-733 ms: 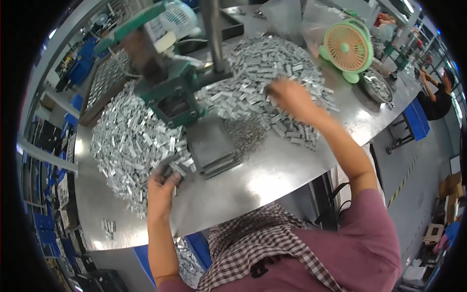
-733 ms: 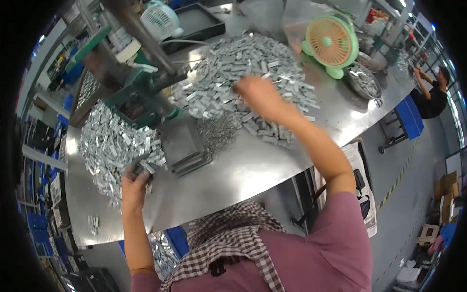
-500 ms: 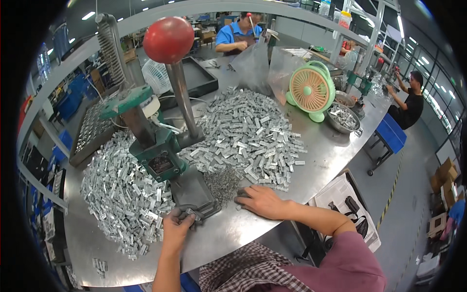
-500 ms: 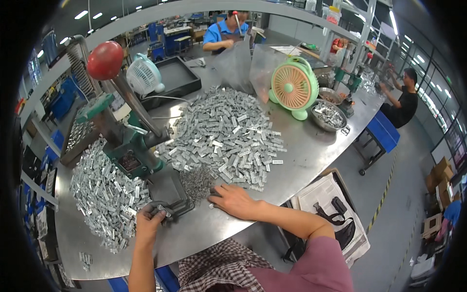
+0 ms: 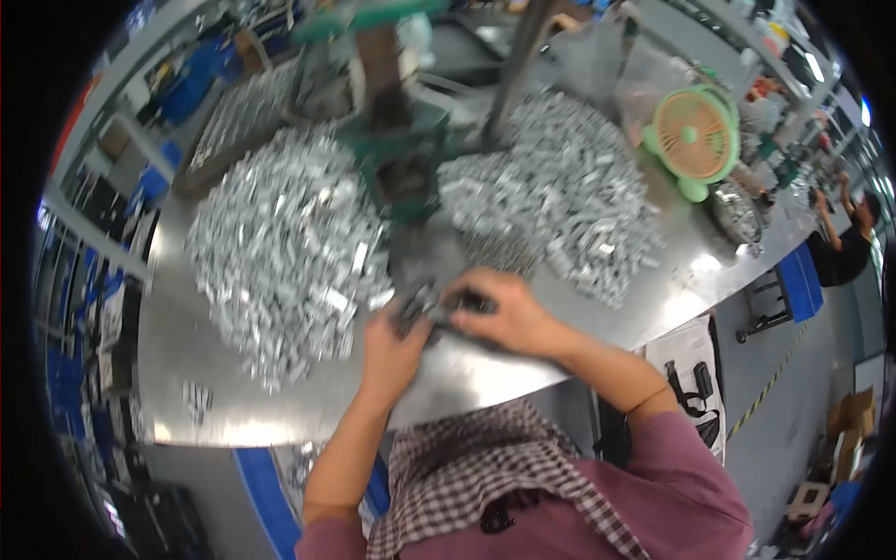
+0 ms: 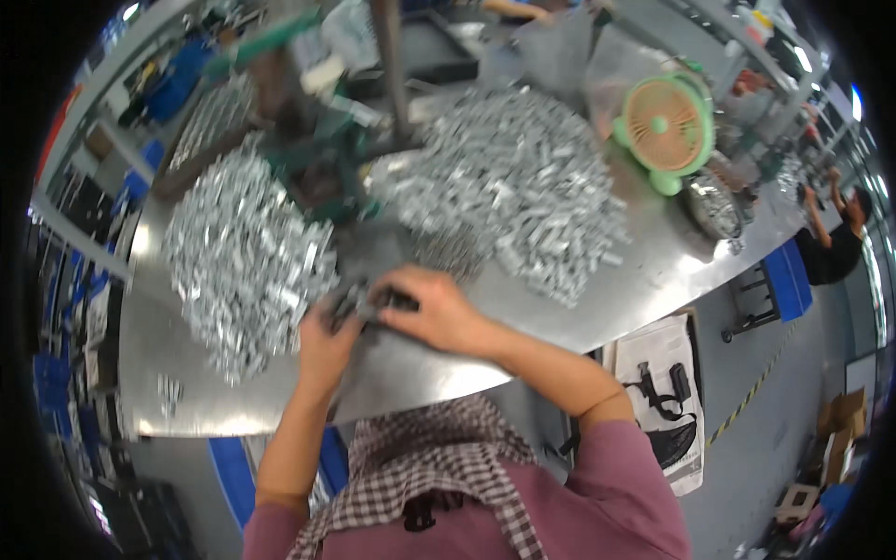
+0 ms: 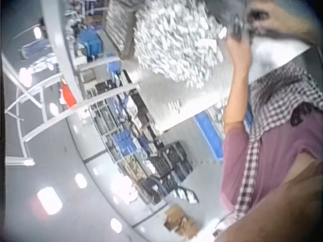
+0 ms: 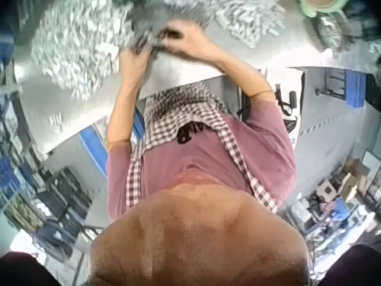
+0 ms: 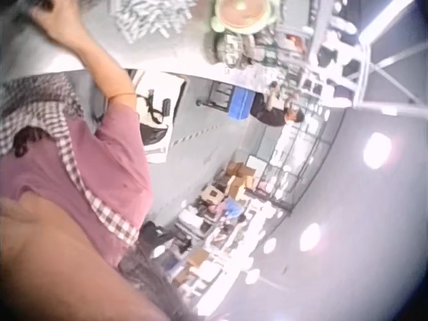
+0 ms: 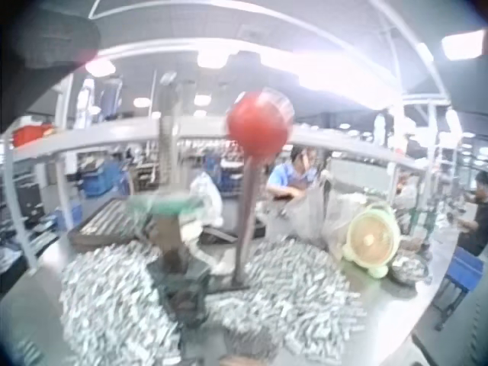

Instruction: The person assembles metal components by inserting small pins into metal pieces by hand, pressing them together with a manual press machine, and placing the finished parts into a blue bin.

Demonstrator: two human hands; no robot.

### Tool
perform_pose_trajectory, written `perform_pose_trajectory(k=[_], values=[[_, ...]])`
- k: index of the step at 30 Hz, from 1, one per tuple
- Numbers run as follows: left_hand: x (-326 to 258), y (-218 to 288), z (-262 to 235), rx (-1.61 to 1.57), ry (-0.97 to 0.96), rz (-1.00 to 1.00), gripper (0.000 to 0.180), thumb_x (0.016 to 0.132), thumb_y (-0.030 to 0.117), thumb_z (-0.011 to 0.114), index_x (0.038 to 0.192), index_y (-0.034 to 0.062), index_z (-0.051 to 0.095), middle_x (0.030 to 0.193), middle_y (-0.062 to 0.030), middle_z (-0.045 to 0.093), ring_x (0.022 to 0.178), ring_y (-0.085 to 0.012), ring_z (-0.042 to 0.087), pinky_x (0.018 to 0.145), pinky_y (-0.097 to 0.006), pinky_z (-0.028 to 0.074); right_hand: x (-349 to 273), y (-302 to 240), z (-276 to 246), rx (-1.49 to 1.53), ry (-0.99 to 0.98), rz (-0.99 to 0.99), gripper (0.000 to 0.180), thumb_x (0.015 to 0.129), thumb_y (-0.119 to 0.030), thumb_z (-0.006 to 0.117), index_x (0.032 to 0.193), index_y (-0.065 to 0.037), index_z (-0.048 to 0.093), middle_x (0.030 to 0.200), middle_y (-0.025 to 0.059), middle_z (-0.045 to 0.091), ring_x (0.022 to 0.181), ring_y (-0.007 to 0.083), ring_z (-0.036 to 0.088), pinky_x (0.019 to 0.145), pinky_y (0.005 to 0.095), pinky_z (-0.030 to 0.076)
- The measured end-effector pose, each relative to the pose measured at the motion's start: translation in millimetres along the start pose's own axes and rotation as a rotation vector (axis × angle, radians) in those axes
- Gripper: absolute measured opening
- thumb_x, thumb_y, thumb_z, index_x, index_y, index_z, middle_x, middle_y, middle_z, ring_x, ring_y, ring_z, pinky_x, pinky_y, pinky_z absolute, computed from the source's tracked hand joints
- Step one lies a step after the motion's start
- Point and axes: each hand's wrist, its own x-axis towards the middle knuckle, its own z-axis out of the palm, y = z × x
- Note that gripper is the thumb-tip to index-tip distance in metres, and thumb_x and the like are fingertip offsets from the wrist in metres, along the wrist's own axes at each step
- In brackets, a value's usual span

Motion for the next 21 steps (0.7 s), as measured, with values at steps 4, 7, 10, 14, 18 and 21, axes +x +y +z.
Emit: perform_pose_trajectory(k=[4,7,10,14,18,21], values=[[-2.6,-5.9,-5.3,-0.143,-0.019,0.04,0.036,0.082,0.0,0.053,0.118,-0.0051,0.048,0.098,-0.0106,0.06,0.077,-0.011,0.059,0.064,-0.022,0.048,11.8,-4.6,13.7,0.013,0.029,0.076,0.02,0.073,-0.005,0.062,0.093,-0.003,0.059,0.087,0.0093,0.058,0.076,0.0202,0.059,0.067,0.0285,0.047],[-7.5,-8.1,-8.0,-0.166,0.017,0.022,0.033,0.083,0.0,0.053,0.116,-0.0052,0.049,0.096,-0.0096,0.061,0.073,-0.0111,0.059,0.063,-0.022,0.048,10.2,-1.8,23.0,0.034,0.042,0.047,0.019,0.074,-0.005,0.061,0.093,-0.004,0.059,0.086,0.0094,0.058,0.076,0.0204,0.059,0.068,0.0292,0.047],[-3.4,-1.0,1.2,-0.047,-0.032,0.033,0.028,0.082,0.004,0.055,0.109,-0.0057,0.054,0.09,-0.0104,0.063,0.073,-0.0111,0.059,0.063,-0.022,0.048,3.4,-12.0,5.8,-0.006,0.101,0.075,0.02,0.073,-0.007,0.062,0.093,-0.004,0.059,0.086,0.0101,0.058,0.077,0.0224,0.059,0.068,0.0303,0.047],[-1.9,1.3,11.5,0.26,0.056,-0.013,0.026,0.078,0.01,0.06,0.098,-0.0071,0.059,0.084,-0.0139,0.063,0.075,-0.0163,0.06,0.067,-0.028,0.048,-11.7,12.3,16.0,-0.162,0.238,-0.078,0.029,0.071,-0.014,0.064,0.097,-0.004,0.056,0.089,0.0124,0.055,0.083,0.0285,0.055,0.072,0.0351,0.046],[-3.0,-4.9,-7.5,0.069,0.123,0.08,0.023,0.079,0.008,0.06,0.092,-0.0102,0.058,0.086,-0.0141,0.062,0.073,-0.0186,0.057,0.067,-0.03,0.047,-1.7,15.2,37.0,-0.095,0.152,-0.09,0.034,0.074,-0.015,0.062,0.102,-0.005,0.044,0.097,0.0155,0.045,0.088,0.0339,0.05,0.073,0.0405,0.043],[8.6,-9.1,-11.6,0.059,0.025,0.124,0.021,0.08,0.01,0.06,0.091,-0.0082,0.057,0.084,-0.0119,0.061,0.072,-0.0164,0.055,0.067,-0.028,0.045,-11.5,21.4,-7.3,-0.071,0.174,-0.085,0.031,0.078,-0.023,0.06,0.098,-0.004,0.045,0.091,0.0147,0.047,0.086,0.034,0.052,0.072,0.0409,0.043]])
